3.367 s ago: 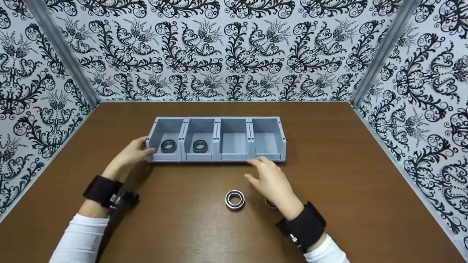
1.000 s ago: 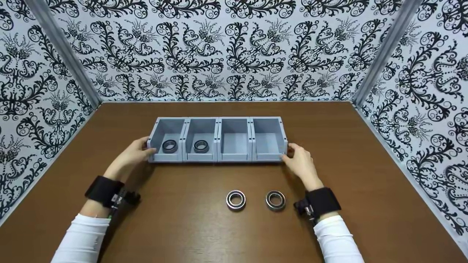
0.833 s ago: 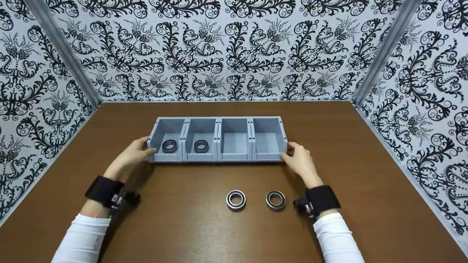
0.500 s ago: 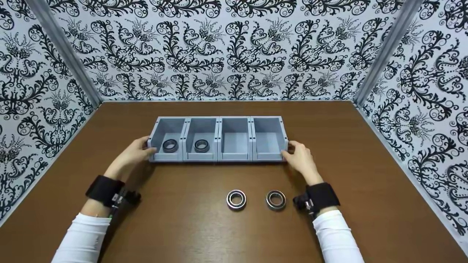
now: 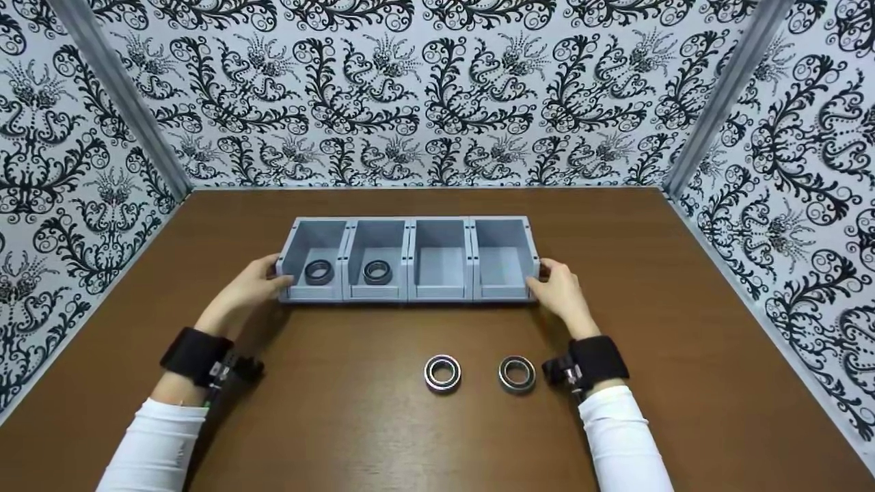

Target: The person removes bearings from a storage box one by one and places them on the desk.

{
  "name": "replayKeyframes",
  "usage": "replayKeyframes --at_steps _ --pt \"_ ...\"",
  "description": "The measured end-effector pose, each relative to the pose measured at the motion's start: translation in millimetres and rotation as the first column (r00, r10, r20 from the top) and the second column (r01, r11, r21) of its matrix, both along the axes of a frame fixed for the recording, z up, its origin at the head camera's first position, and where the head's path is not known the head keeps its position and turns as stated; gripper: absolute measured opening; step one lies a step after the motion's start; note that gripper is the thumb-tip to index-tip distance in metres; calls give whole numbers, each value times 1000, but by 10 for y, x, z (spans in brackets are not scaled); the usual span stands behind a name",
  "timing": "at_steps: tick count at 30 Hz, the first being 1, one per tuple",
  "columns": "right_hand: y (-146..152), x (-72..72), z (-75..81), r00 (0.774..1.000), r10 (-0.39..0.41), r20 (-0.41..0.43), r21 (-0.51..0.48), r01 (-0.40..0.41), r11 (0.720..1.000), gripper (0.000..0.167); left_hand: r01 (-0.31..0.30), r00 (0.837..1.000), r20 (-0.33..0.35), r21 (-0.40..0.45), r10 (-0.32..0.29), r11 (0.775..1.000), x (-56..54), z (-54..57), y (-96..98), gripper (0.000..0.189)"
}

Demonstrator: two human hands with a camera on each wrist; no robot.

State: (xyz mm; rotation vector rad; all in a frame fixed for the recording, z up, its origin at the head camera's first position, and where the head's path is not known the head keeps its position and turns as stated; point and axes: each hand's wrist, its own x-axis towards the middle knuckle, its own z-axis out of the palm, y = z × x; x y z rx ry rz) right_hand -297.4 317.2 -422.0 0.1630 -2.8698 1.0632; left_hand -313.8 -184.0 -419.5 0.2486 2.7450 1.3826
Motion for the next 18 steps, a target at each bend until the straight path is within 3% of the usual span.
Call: replayKeyframes --at_steps 18 --pt "12 -114 -40 999 23 -38 -49 -25 998 39 -3 1000 6 2 3 1000 9 6 3 48"
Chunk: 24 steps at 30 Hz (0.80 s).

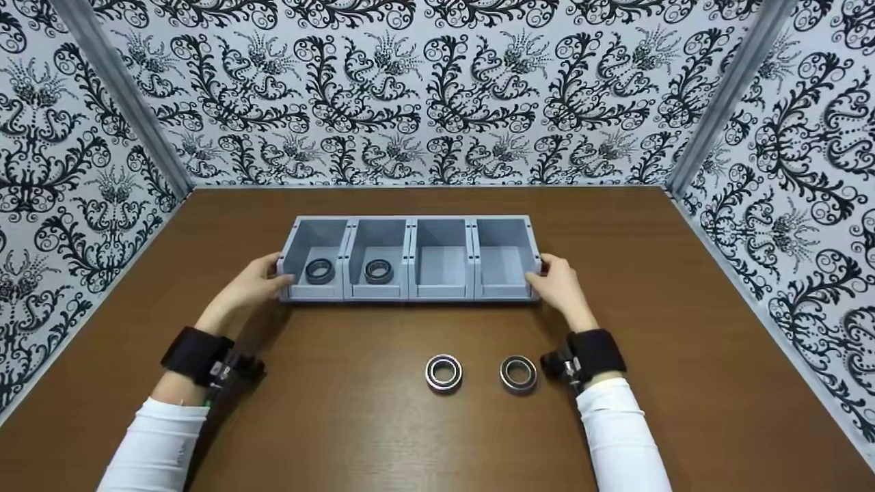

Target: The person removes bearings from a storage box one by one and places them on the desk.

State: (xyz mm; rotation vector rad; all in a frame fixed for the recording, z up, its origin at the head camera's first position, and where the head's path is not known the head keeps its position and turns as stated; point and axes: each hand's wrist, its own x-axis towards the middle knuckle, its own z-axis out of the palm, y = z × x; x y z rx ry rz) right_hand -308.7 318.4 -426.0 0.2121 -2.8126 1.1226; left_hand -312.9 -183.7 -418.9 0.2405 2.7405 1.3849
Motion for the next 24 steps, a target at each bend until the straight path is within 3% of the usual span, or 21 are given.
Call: replayKeyframes --at_steps 9,24 --pt "-24 -24 17 1000 14 0 -34 -14 999 41 12 1000 -25 -13 -12 1000 21 20 -16 47" --pt "-18 -22 1 999 16 38 -34 -15 999 42 -5 1000 -5 4 5 1000 11 14 11 47"
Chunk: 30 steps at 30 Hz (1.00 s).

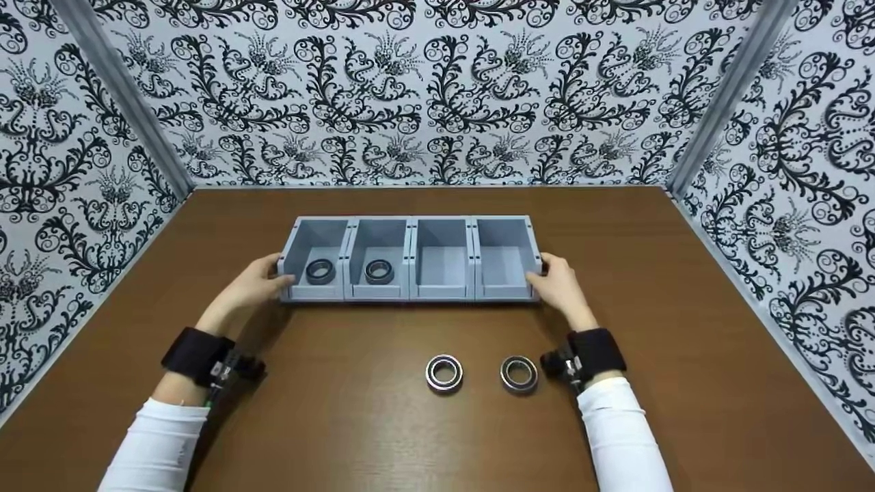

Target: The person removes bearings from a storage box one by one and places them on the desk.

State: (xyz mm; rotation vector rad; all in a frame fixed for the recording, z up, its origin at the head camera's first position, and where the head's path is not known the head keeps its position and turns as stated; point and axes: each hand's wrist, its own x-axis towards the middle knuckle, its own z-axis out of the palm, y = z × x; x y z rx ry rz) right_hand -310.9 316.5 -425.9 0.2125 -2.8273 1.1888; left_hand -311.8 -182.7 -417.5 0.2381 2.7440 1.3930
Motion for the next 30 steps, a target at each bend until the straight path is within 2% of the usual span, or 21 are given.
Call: replayKeyframes --at_steps 11,19,30 --pt "7 8 -16 1000 0 -5 -8 0 1000 41 -5 1000 3 -8 5 1000 -11 -38 -14 47" --pt "21 11 -9 999 15 -43 9 -15 1000 34 12 999 -30 -21 -13 1000 -10 -19 -15 46" --pt "17 4 5 999 15 -34 11 -14 1000 35 15 1000 10 -5 -15 1000 -20 -21 -18 51"
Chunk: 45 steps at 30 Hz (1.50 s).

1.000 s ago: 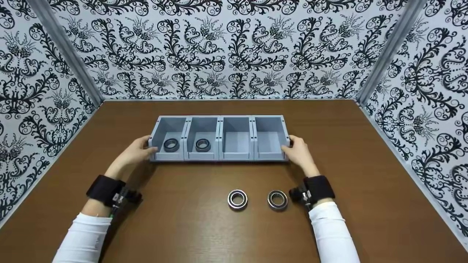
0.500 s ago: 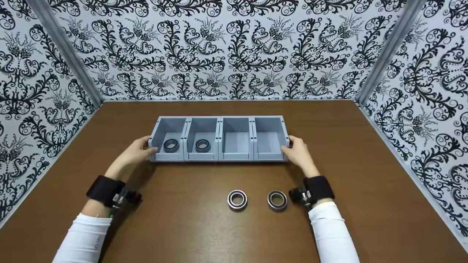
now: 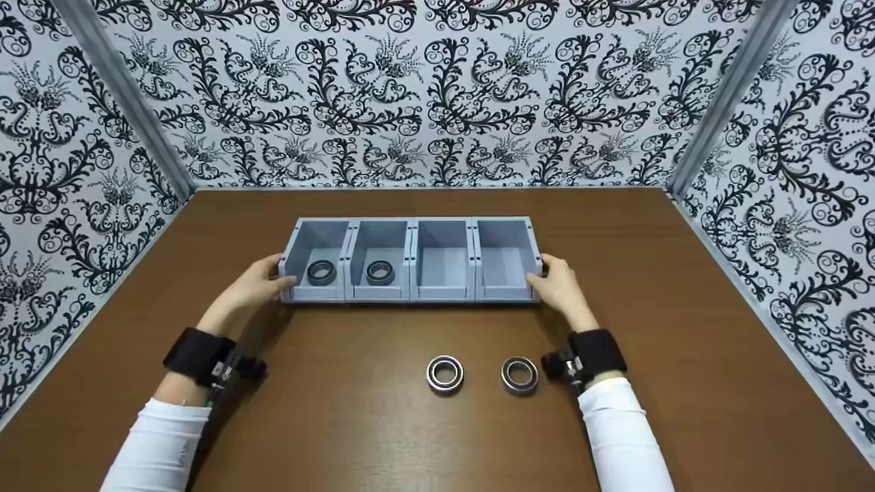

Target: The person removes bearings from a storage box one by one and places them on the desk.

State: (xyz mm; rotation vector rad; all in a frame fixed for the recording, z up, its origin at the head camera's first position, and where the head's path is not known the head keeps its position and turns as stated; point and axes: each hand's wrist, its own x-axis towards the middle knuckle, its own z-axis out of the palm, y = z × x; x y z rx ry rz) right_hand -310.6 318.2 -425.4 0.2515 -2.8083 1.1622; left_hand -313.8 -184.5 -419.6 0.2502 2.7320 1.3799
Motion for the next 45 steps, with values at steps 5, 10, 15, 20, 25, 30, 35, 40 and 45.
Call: replayKeyframes --at_steps 5,10,15,20,25,30,35,40,45 --pt "15 2 1 1000 -2 -8 15 2 1000 35 4 1000 22 -3 -4 1000 -7 8 6 53" --pt "10 7 -7 1000 2 -6 18 -2 1000 34 13 1000 29 -26 -12 1000 3 8 1 55" --pt "-5 7 -3 1000 6 10 15 -6 1000 36 12 1000 16 -33 -11 999 27 5 -1 56" --pt "-7 3 2 1000 -3 20 31 3 1000 38 12 1000 26 -9 -12 1000 49 14 5 61" --pt "-3 3 0 1000 -5 16 30 4 1000 38 9 999 46 -16 -8 1000 72 61 1 69" --pt "-8 2 -6 1000 -8 22 24 8 1000 38 12 999 49 -14 -11 1000 95 95 0 75" --pt "-13 0 -14 1000 -8 25 16 8 1000 38 9 999 52 -41 -7 999 142 135 -7 79" --pt "-14 6 -10 1000 -9 29 2 9 1000 38 8 998 60 -57 -4 998 173 176 -17 81" --pt "-15 2 0 1000 4 31 -11 -4 1000 39 3 998 68 -89 4 996 189 196 -38 84"
